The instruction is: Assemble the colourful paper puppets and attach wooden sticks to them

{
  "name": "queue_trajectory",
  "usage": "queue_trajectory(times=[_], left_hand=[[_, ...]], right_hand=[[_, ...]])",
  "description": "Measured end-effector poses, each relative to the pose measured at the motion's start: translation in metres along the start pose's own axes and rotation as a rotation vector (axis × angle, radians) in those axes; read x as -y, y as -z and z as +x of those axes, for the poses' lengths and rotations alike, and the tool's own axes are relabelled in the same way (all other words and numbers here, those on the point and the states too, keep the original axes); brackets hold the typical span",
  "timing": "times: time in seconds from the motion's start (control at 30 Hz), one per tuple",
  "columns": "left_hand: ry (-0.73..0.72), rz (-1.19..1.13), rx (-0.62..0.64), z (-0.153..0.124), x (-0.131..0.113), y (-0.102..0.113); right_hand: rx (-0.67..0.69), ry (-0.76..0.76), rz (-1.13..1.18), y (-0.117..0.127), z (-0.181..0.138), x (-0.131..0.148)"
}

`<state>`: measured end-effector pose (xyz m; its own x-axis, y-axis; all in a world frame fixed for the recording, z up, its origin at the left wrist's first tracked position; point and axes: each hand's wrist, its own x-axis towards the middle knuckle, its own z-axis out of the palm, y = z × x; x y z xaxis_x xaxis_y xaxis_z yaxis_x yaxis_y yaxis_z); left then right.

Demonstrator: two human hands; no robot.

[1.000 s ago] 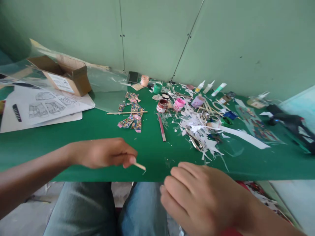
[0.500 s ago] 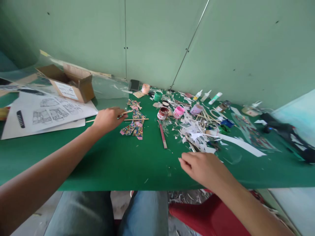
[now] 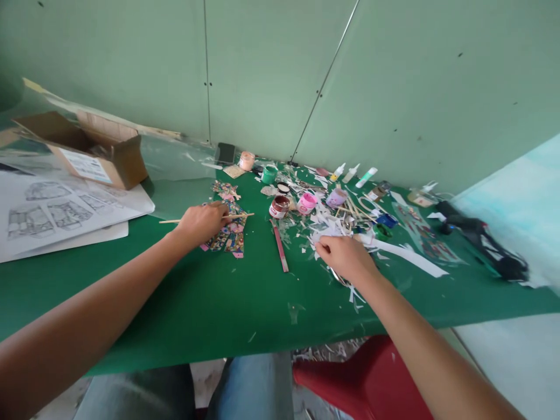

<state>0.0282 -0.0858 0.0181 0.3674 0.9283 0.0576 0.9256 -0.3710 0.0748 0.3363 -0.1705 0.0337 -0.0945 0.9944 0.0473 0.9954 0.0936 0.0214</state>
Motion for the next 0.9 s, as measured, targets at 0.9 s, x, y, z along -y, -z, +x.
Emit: queue_trajectory(times=[0.9], left_hand=[[-0.019, -0.100, -0.060, -0.010, 0.009, -0.003]], right_hand=[[-0.036, -0.179, 0.126, -0.024, -0.013, 0.012]])
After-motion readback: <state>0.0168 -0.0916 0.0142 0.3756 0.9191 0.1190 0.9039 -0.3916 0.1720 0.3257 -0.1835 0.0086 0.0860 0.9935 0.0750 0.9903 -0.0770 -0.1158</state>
